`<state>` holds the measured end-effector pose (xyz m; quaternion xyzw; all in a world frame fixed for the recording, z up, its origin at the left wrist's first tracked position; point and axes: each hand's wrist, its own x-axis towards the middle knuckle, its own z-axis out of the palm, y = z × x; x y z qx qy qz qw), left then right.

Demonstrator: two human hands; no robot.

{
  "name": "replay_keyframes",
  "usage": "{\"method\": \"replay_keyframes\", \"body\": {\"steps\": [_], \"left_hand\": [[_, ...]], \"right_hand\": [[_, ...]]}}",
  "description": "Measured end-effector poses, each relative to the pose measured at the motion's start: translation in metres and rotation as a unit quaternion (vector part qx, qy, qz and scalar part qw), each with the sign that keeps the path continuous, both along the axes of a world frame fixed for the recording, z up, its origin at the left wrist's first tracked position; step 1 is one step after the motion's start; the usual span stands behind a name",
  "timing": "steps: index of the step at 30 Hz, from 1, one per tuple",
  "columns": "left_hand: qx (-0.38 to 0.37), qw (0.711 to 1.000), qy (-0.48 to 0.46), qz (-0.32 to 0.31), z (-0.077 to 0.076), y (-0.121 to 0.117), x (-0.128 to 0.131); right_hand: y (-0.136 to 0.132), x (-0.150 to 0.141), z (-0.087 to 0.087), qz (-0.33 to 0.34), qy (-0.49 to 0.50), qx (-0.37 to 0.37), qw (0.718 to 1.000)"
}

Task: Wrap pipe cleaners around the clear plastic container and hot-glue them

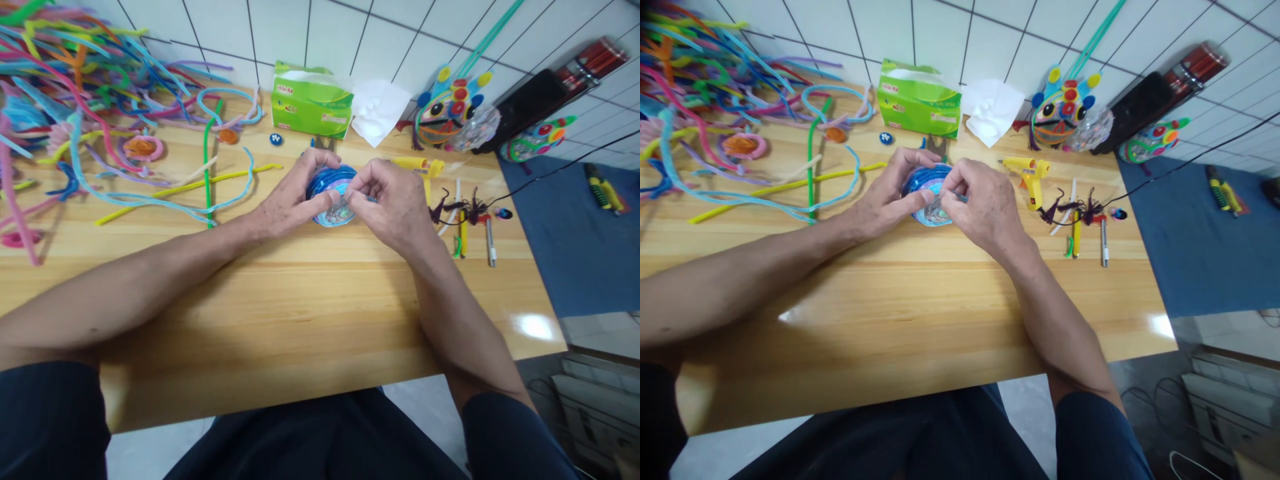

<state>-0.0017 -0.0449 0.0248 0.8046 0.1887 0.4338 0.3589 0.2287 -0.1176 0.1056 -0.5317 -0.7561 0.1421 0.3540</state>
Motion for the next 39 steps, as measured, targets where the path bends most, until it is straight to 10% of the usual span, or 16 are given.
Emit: {"method": "replay_keyframes", "body": {"steps": [33, 39], "left_hand": [[-0.073, 0.997, 0.031, 0.012, 0.015, -0.007, -0.004], [-0.080, 0.996, -0.032, 0.017, 0.001, -0.006, 0.003]], "right_hand": [[0.003, 0.009, 0.007, 0.012, -0.054, -0.005, 0.998], [-0.002, 0.015, 0.021, 0.022, -0.049, 0.147, 0.988]]}}
